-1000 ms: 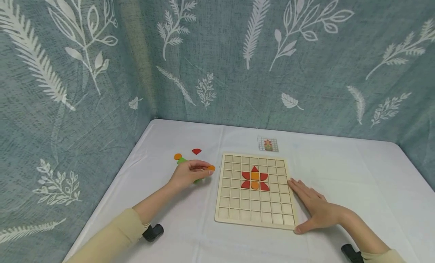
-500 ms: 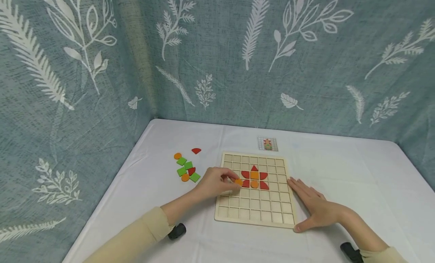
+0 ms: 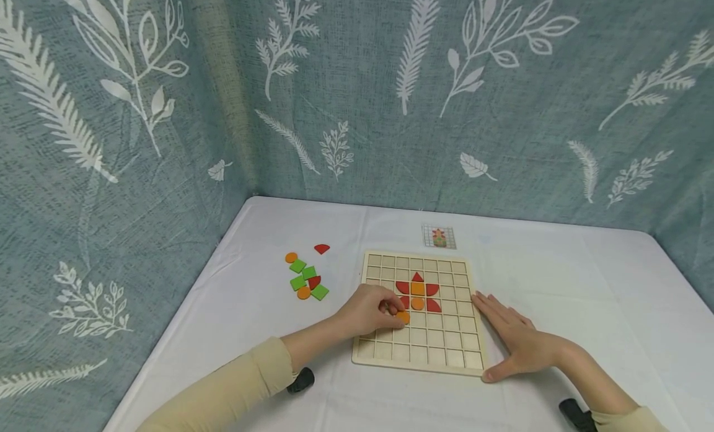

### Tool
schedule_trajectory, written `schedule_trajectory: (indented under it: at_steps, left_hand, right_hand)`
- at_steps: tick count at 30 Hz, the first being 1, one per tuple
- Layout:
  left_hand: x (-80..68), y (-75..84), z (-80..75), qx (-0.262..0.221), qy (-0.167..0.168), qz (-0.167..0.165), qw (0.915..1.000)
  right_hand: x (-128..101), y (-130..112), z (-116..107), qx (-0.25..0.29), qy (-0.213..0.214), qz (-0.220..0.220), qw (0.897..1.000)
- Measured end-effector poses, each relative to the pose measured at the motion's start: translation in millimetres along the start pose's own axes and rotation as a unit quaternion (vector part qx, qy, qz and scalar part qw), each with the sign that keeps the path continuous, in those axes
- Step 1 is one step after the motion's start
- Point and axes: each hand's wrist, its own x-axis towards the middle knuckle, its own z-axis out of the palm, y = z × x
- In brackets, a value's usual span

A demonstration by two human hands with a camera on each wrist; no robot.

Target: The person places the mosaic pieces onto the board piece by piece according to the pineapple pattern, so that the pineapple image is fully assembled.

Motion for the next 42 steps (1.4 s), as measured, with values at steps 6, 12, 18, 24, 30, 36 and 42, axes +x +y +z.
schedule_trajectory:
  at_steps: [6,12,18,24,30,36,42]
  left_hand:
    - [-0.9,0.8,0.2,0.001,-0.001,-0.005,1.0000]
    - [-0.6,2.2,-0.9,-0.001,-0.005,-0.001,1.0000]
    - [-0.3,2.1,-1.2,-0.008,-0.002,-0.004,1.0000]
    - [-2.4,3.0,-0.5,0.008,-0.008,0.013,0.9998]
    - [-4.6,0.8,-2.0,-0.016,-0.001,-0.006,0.9999]
    - [-9.9,-4.9,-10.3,-0.046,0.012,-0.033,0.9983]
    - [-24.4,-15.9,-34.3,-0.076,0.068,-0.103,0.9895]
  right_hand:
    - [0.0,0.2,-0.1,-0.001,-0.003,0.005,1.000]
    - [0.0,-0.2,1.3,0.003,-0.001,0.004,1.000]
    - [-2.1,-0.6,3.0,0.008,0.003,0.005,1.000]
    - [-1.8,-2.8,3.7,0.007,0.002,0.005,1.000]
    - [-2.5,-6.2,3.2,0.005,0.001,0.006,1.000]
    - [-2.1,-6.4,4.1,0.002,0.003,0.003,1.000]
    - [-0.9,-4.6,5.3,0.003,0.003,0.004,1.000]
